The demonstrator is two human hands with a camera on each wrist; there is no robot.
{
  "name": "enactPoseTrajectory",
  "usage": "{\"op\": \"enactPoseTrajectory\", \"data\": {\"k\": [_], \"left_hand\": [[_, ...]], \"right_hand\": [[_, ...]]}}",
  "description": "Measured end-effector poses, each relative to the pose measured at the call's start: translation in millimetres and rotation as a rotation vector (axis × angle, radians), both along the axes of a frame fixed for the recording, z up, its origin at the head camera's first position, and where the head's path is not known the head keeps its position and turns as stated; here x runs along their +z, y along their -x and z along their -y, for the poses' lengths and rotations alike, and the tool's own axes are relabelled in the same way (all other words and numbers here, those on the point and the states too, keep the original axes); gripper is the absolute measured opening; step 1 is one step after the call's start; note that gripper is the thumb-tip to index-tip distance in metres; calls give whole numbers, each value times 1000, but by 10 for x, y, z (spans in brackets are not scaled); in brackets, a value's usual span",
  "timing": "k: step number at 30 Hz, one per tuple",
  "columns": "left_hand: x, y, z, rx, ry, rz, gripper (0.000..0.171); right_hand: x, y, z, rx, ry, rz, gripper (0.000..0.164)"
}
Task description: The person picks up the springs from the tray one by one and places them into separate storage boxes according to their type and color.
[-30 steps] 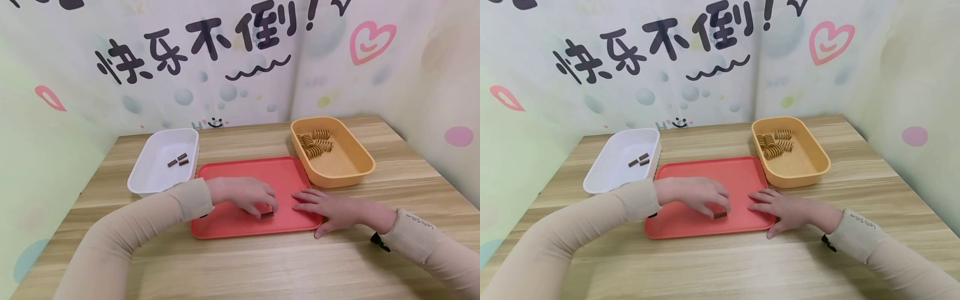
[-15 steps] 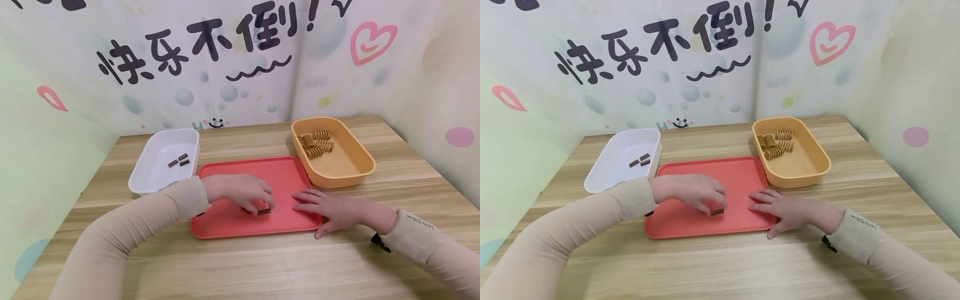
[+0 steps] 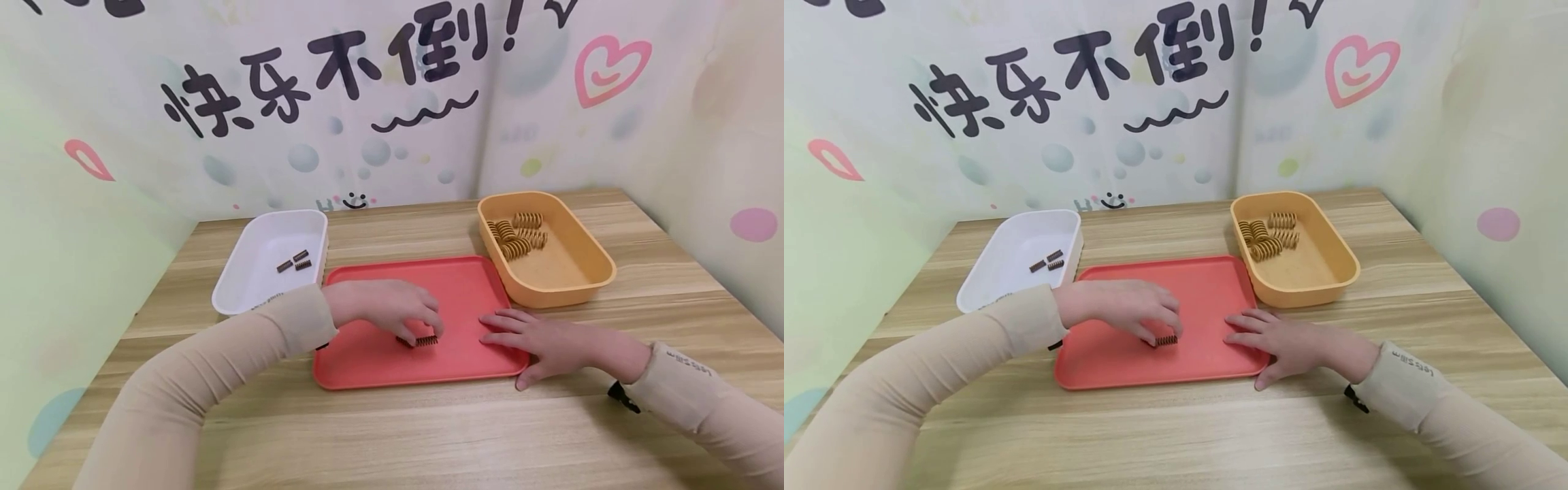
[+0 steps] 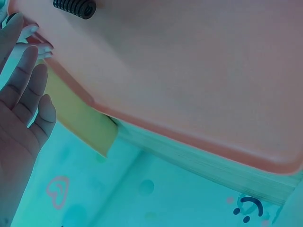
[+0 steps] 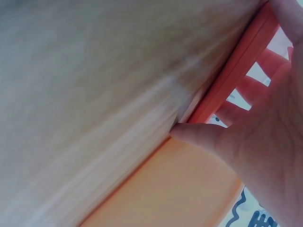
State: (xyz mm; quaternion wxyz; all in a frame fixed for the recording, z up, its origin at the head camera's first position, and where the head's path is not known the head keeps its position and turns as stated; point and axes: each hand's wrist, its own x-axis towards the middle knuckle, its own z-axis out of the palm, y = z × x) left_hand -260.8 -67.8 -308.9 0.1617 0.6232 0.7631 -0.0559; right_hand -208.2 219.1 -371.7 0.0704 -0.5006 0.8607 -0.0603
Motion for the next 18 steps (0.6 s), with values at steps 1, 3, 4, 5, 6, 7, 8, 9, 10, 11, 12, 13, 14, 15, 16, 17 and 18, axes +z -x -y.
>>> {"op": "enactPoseTrajectory", "data": {"k": [1,3,4,5,6,7,8,9,10,11,12,13,14,15,16,17,18], "left_hand": [[3,1,4,2,1,0,33],[12,5,15,9,5,3,33],[17,8,21,13,7,4,33],[24,14,26,16,7,1,33],[29,19,31,18,7,-3,32],[35,25,37,21,6,-6,32],[43,30,44,24,5,-8,32],[48,36,50,27,2,-10,32],[55,40,56,28,-2,-11,31],[61,45,62,29,-5,-12,31],[66,49,69,33,-7,-9,30],[71,51,76,36,-8,-6,30],[76,54,84,40,-8,-3,30],[81,55,90,44,-9,1,29],[86,56,97,48,-9,4,29],[90,57,104,51,-11,7,29],[94,58,111,54,-13,9,29]], "right_hand": [[-2,0,0,0,1,0,76],[-5,1,1,1,3,3,75],[-6,1,2,1,4,3,75],[-6,2,2,1,4,3,75],[-6,2,3,1,5,5,75],[-5,2,4,0,5,7,75],[-4,2,4,0,4,7,75],[-2,2,5,-1,3,8,75],[0,2,5,-1,3,9,75],[2,2,4,-2,3,10,75],[3,1,4,-2,3,10,75],[4,0,3,-2,2,10,75],[5,0,2,-2,2,10,75],[5,-1,2,-3,2,13,75],[5,-1,1,-2,2,13,75],[3,-1,1,-2,3,14,75],[1,-1,1,-2,2,15,75]]}}
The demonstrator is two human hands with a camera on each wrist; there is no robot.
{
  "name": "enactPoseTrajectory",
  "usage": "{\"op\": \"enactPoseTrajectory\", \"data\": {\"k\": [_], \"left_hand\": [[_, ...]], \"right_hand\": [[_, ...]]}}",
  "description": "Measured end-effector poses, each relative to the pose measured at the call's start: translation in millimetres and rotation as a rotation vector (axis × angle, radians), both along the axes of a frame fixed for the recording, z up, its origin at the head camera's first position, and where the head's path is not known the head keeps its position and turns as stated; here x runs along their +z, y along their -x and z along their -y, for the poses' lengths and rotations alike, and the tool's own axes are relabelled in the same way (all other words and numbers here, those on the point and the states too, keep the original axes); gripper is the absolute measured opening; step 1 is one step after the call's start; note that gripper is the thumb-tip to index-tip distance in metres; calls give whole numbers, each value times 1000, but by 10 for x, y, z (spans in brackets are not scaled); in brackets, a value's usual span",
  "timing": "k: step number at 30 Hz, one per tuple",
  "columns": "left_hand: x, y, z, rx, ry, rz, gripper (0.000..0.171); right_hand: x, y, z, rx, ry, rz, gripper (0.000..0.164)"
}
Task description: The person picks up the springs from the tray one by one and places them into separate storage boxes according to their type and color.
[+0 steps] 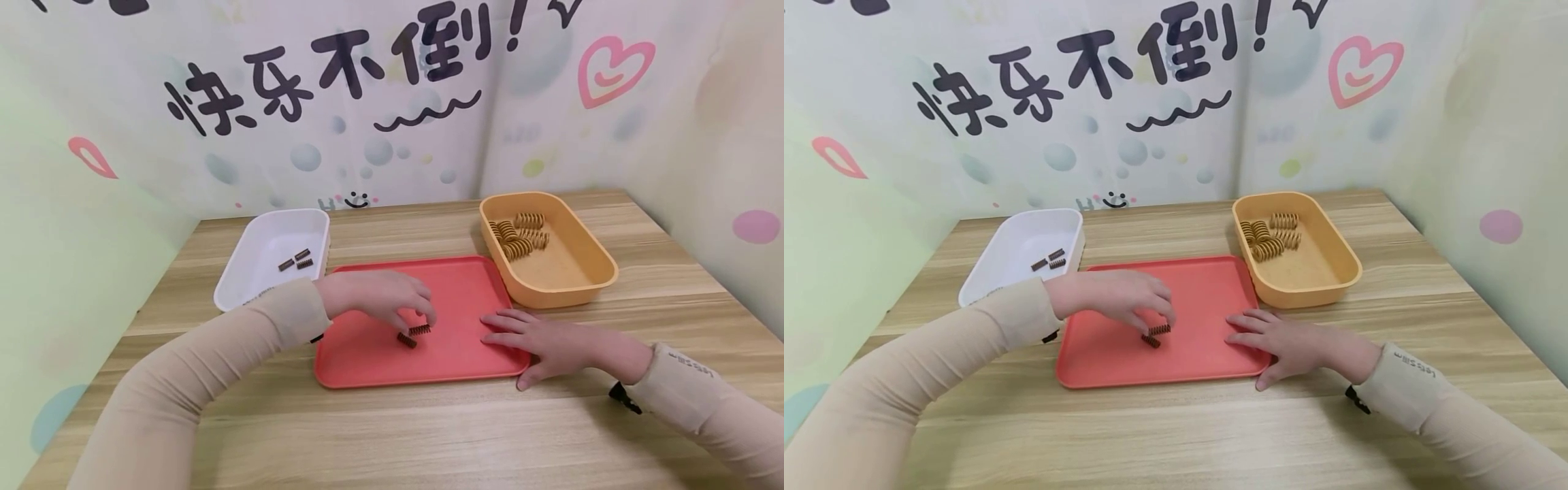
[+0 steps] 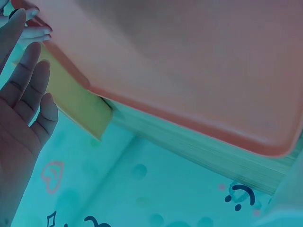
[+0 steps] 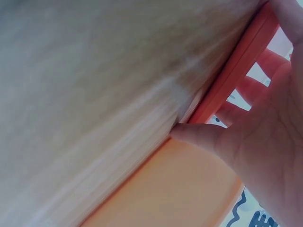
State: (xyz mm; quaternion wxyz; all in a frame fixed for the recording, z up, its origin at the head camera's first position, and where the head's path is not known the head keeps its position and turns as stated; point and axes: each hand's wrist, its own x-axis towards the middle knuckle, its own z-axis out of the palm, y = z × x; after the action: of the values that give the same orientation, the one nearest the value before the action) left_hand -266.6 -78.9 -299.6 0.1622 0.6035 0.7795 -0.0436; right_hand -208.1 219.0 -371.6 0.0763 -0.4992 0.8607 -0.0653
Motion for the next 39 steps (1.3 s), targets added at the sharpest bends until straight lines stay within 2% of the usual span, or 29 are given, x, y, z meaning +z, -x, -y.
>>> {"op": "enactPoseTrajectory", "data": {"k": [12,19,39], "left_hand": [[46,54,103,69,-16,10,33],[65,95,180,82,-44,35,32],[192,171,377,131,-88,-1,34]], "right_hand": [[-20,9,-11,13,17,-15,74],[-21,11,-9,12,23,-16,74],[-12,1,-1,7,5,-17,75]]}}
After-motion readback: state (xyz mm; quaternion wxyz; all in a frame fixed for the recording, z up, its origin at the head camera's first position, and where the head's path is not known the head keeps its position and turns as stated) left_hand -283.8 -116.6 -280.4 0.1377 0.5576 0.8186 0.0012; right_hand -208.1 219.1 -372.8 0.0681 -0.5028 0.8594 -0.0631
